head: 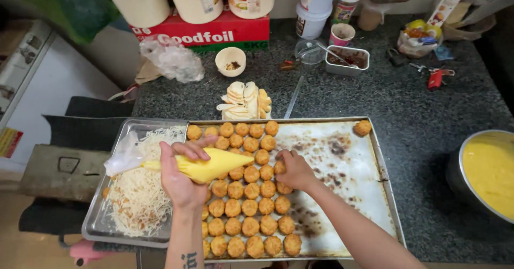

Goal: Piping yellow cream filling into choux pastry shells and organizing them on a tray.

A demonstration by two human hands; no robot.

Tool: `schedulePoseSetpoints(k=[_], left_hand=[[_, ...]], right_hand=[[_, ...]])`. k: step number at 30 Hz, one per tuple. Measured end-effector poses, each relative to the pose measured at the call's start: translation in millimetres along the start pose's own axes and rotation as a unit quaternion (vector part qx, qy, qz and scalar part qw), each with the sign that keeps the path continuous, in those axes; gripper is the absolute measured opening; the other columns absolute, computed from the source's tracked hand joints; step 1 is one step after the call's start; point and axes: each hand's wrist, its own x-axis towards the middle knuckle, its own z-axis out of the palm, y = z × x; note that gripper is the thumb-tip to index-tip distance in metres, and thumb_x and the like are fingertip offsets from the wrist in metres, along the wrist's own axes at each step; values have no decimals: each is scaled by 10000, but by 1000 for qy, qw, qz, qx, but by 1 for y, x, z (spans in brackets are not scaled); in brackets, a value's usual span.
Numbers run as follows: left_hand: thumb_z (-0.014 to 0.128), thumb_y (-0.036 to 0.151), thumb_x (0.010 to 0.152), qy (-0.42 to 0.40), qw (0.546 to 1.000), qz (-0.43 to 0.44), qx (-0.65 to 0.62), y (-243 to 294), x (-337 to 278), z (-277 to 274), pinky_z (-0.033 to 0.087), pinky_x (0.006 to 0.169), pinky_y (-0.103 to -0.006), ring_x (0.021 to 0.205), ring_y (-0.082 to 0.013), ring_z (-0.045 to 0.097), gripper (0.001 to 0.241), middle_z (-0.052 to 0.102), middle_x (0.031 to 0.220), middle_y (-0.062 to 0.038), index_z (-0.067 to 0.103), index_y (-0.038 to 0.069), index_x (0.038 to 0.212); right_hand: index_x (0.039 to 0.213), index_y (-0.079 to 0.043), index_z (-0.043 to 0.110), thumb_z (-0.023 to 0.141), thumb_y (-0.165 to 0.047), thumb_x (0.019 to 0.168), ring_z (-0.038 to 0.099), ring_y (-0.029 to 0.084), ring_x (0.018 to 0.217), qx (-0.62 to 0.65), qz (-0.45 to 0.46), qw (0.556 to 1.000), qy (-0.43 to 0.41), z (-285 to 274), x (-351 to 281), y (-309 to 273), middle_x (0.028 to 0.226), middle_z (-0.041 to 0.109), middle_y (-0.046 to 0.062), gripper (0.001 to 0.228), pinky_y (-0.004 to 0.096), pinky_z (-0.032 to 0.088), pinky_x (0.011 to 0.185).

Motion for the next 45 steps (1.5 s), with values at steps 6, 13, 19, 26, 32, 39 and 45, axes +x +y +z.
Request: schedulePoseSetpoints(k=[6,13,19,26,32,39,45], left_hand=[[276,460,1146,-2,1000,20,22,18,-8,35,500,1071,-504,1048,-479,739,691,576,550,-212,506,92,608],[335,382,1124,-46,996,-30,-76,18,-15,115,298,1279,-505,1447,-348,515,608,700,1176,-254,488,105,605],[286,426,1109,-108,990,-59,-73,-5,-35,186,411,1100,-537,1060,-411,667,599,572,631,-93,539,104,671],[279,425,1094,-146,987,-45,-47,-13,-47,222,442,1046,-521,860,-338,691,578,571,575,-76,519,128,659],[230,393,1100,-168,986,7,-23,-16,-63,237,457,1031,-497,829,-305,670,561,549,578,-59,513,138,688],[211,380,1102,-186,982,13,-21,-21,-78,235,464,1004,-477,814,-290,655,563,557,597,-70,508,125,698],[232,316,1092,-238,967,49,74,-18,-84,238,503,1016,-485,828,-268,667,509,596,654,-64,520,121,720]], right_hand=[[1276,-166,575,906,-262,722,710,423,1108,287,14,954,84,-44,-10,23,1226,690,194,651,480,610,952],[1425,-4,510,589,61,874,648,334,1079,666,-21,745,-27,-193,-113,5,1263,627,216,561,437,521,983],[1482,2,473,592,-133,904,635,320,1073,740,-104,659,-86,-224,-145,16,1344,604,250,605,423,512,994],[1533,-41,395,707,-179,929,682,265,1037,744,-156,641,-107,-225,-154,15,1278,639,225,694,343,567,941],[1457,53,489,702,-280,950,677,199,990,772,-154,608,-108,-208,-146,27,1197,676,178,643,345,553,938],[1383,64,547,762,-281,908,697,204,938,792,-141,584,-110,-191,-149,25,1045,707,148,625,351,558,921],[1308,77,601,812,-213,871,701,203,985,777,-146,599,-129,-192,-155,21,1126,721,154,566,342,569,934]])
